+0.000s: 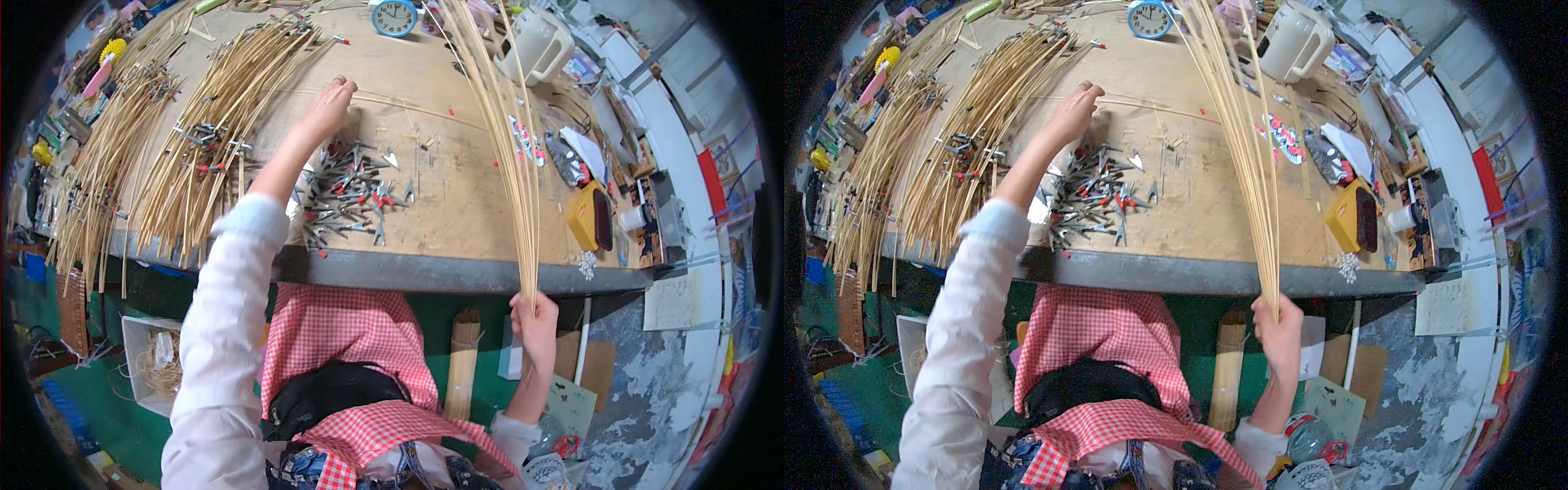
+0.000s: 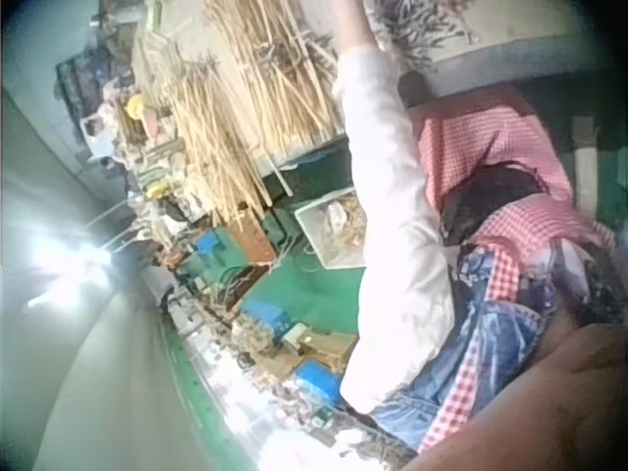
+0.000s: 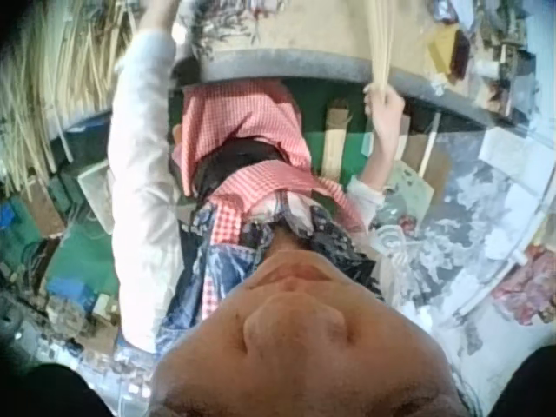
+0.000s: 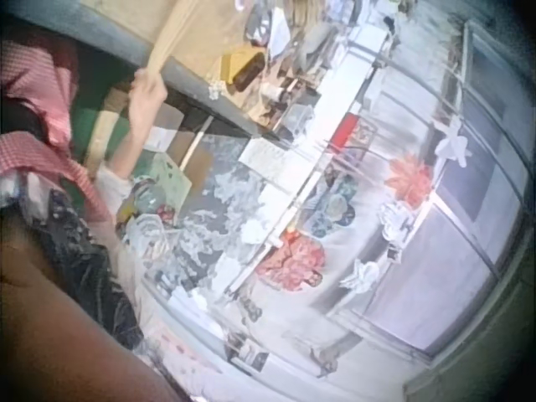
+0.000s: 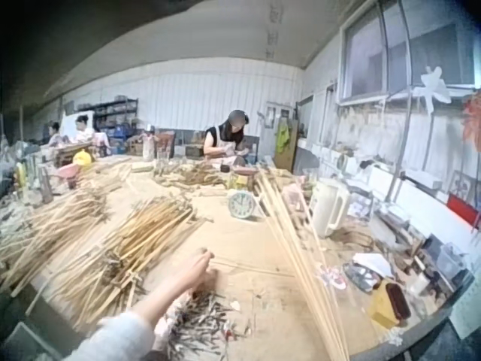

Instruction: The person is assembling long bamboo sticks into bundles or frames using clips and bindings.

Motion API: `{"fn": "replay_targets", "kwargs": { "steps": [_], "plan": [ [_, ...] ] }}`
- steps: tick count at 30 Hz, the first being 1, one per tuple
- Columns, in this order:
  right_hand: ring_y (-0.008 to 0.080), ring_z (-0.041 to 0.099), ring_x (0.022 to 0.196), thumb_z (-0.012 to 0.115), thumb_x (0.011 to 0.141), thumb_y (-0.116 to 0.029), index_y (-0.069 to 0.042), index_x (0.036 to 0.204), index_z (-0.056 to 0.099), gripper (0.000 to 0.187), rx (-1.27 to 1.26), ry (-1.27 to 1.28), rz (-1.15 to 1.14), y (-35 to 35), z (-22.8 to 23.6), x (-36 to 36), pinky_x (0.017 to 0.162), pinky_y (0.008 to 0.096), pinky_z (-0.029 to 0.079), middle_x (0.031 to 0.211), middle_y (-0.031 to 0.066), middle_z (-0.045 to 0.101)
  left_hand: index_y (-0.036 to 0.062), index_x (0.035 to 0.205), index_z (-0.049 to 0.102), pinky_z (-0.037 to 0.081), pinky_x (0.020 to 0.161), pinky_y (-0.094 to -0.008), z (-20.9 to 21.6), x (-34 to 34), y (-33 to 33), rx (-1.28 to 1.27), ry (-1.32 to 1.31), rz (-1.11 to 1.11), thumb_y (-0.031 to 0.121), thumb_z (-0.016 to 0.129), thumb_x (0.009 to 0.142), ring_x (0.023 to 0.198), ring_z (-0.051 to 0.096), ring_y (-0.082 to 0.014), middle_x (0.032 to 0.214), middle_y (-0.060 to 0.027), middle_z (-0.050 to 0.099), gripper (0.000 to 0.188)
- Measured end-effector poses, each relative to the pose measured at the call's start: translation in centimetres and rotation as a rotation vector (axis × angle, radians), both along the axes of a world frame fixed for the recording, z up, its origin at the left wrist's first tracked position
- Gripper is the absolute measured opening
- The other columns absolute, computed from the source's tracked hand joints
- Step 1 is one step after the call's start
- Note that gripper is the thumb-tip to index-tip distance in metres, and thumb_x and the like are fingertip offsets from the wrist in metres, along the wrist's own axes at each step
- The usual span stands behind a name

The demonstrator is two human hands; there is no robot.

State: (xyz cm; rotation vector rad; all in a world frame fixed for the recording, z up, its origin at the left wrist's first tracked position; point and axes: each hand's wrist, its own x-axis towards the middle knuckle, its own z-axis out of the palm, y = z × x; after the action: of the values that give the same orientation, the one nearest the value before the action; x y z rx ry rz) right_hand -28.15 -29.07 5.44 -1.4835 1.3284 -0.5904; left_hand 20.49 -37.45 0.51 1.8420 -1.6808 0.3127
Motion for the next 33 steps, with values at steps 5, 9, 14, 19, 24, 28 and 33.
{"fn": "replay_targets", "kwargs": {
  "steps": [5, 9, 14, 19, 24, 28, 33],
  "plan": [
    [0.0023, 0.036, 0.044, 0.055, 0.094, -0.016, -0.002, 0.085, 0.055, 0.016, 0.077, -0.167, -0.052, 1.1, 0.8, -1.5, 0.038, 0.0182, 0.025, 0.059, -0.0031, 0.044, 0.0056, 0.096, 0.058, 0.049, 0.078, -0.0439, -3.1, 5.3, -5.4, 0.327, 0.012, 0.082, 0.007, 0.053, 0.083, 0.094, 0.058, -0.0377, 0.101, -0.019, 0.056, 0.014],
    [0.0022, 0.034, 0.044, 0.055, 0.093, -0.013, -0.001, 0.085, 0.054, 0.015, 0.084, -0.254, -0.114, 0.7, 1.7, -1.9, 0.037, 0.0182, 0.024, 0.058, -0.0035, 0.043, 0.006, 0.093, 0.053, 0.045, 0.076, -0.0418, -1.9, 4.6, -5.5, 0.365, -0.031, -0.044, 0.01, 0.056, 0.084, 0.09, 0.057, -0.0341, 0.088, -0.0168, 0.057, 0.01],
    [0.0019, 0.034, 0.044, 0.055, 0.094, -0.013, -0.002, 0.086, 0.053, 0.013, -0.108, -0.162, -0.208, 0.0, 5.3, -0.7, 0.037, 0.0184, 0.024, 0.058, -0.0035, 0.042, 0.0047, 0.095, 0.051, 0.047, 0.07, -0.0403, 2.2, -1.8, -3.2, 0.277, 0.127, -0.198, 0.0, 0.049, 0.082, 0.089, 0.061, -0.0345, 0.098, -0.0164, 0.062, 0.014],
    [0.0118, 0.043, 0.047, 0.056, 0.091, -0.014, 0.0, 0.08, 0.052, 0.018, -0.543, 0.162, -0.202, -1.3, 9.1, 1.2, 0.045, 0.0277, 0.034, 0.058, 0.0038, 0.048, 0.0036, 0.103, 0.057, 0.05, 0.077, -0.04, 6.1, -13.0, 1.1, 0.249, -0.036, -0.537, -0.003, 0.047, 0.078, 0.094, 0.061, -0.0349, 0.105, -0.0178, 0.06, 0.028],
    [0.0212, 0.057, 0.054, 0.053, 0.092, -0.012, 0.002, 0.079, 0.052, 0.019, -0.812, 0.46, 0.082, -1.1, 7.1, 3.3, 0.049, 0.0342, 0.04, 0.064, 0.0118, 0.057, -0.0001, 0.102, 0.06, 0.048, 0.079, -0.036, 8.9, -21.5, 6.1, 0.257, -0.132, -0.737, 0.006, 0.052, 0.076, 0.093, 0.058, -0.029, 0.108, -0.0147, 0.057, 0.028],
    [0.0141, 0.055, 0.048, 0.055, 0.092, -0.012, 0.001, 0.081, 0.054, 0.017, -0.168, 0.135, 0.135, 2.3, 3.8, 4.6, 0.045, 0.0291, 0.04, 0.062, 0.009, 0.057, -0.0012, 0.107, 0.057, 0.047, 0.082, -0.0384, 9.1, -22.4, 8.6, 0.218, -0.065, -0.763, 0.006, 0.051, 0.078, 0.096, 0.058, -0.0286, 0.112, -0.0153, 0.056, 0.031],
    [0.0045, 0.043, 0.047, 0.052, 0.094, -0.014, 0.0, 0.084, 0.055, 0.017, 0.094, -0.241, 0.097, 5.0, 1.6, 5.4, 0.043, 0.0221, 0.034, 0.065, 0.0012, 0.055, -0.001, 0.116, 0.049, 0.048, 0.086, -0.0361, 6.6, -22.4, 14.5, 0.204, 0.404, -0.544, -0.004, 0.056, 0.079, 0.104, 0.056, -0.0306, 0.122, -0.018, 0.047, 0.038]
  ]
}}
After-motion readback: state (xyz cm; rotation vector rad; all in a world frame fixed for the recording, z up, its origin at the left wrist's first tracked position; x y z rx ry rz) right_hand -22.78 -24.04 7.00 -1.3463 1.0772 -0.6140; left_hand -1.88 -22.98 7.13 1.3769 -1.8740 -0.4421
